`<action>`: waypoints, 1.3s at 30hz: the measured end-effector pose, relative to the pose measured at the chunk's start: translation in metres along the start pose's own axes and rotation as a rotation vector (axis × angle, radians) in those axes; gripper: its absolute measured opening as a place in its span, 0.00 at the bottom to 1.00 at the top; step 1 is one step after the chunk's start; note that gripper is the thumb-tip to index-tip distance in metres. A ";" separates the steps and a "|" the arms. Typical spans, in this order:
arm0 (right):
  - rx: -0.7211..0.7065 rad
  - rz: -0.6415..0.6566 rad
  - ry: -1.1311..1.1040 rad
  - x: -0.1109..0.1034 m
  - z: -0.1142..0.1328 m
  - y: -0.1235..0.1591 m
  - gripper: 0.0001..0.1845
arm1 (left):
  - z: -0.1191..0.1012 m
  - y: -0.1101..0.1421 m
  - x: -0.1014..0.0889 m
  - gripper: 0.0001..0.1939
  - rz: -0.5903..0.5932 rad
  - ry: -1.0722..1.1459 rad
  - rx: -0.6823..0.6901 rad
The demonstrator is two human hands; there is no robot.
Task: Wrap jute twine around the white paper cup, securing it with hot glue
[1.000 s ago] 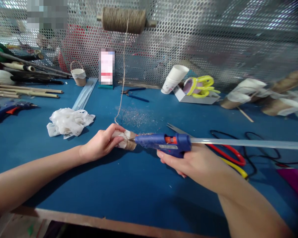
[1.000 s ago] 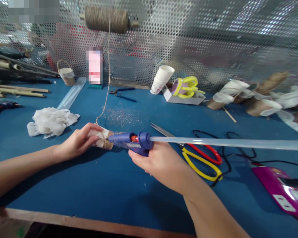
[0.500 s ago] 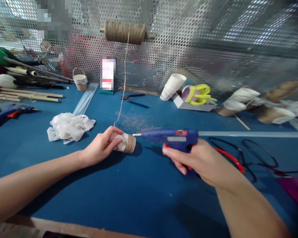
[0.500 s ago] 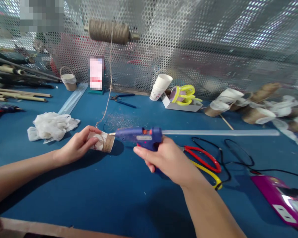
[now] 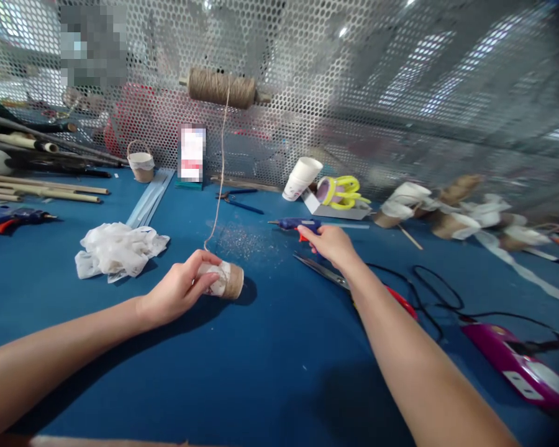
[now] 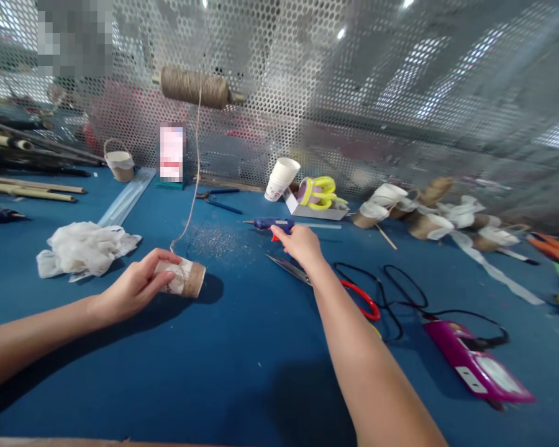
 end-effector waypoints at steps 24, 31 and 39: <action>-0.535 0.573 -1.017 0.006 0.112 0.117 0.06 | -0.027 0.009 0.010 0.11 0.144 -0.015 0.220; -0.411 0.393 -1.075 -0.007 0.099 0.121 0.09 | -0.017 0.006 0.008 0.14 0.036 0.199 -0.036; -0.394 0.247 -1.031 -0.006 0.095 0.118 0.10 | -0.013 0.006 0.009 0.16 0.036 0.293 -0.076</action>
Point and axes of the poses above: each hand's wrist, its own y-axis away from the middle knuckle, its own x-axis out of the palm, z = x × y, the point moved 4 cm from there along -y, towards the middle knuckle, and after that the axes turned 12 degrees about y, right-handed, at the moved point
